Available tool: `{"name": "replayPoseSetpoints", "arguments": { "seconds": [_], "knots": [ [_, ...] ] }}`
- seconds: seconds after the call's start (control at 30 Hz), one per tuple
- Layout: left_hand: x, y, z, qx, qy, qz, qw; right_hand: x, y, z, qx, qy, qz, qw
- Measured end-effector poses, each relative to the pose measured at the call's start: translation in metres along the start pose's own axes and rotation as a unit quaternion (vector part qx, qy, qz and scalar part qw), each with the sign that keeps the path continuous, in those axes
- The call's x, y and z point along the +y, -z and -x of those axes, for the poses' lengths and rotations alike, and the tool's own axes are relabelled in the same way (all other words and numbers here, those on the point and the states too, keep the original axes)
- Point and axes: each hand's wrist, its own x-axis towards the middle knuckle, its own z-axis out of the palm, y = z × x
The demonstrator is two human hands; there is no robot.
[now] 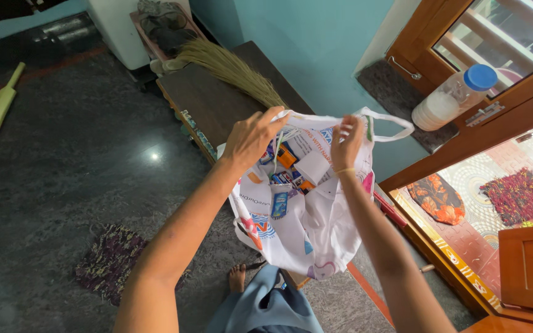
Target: The person unpacks supplies from a bag and arranges them into a cabinet, placing detergent sachets, a cloth, toothbrushes in a cup, soap boxes, and a plastic container onto the shelves by hand.
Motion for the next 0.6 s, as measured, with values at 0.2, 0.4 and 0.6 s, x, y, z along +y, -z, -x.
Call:
{"name": "replayPoseSetpoints", "arguments": {
  "seconds": [0.2,0.4,0.6],
  "knots": [
    [-0.001,0.007,-0.007,0.017,0.012,0.049,0.999,-0.022,-0.057,0.1,-0.173,0.105,0.061,0.977],
    [0.0,-0.002,-0.01,0.041,0.02,0.1,0.994,0.015,-0.137,0.105,-0.351,0.256,0.187,0.881],
    [0.003,-0.001,-0.008,0.068,0.012,0.163,0.984,0.027,-0.181,0.068,-0.281,0.312,0.262,0.869]
  ]
}}
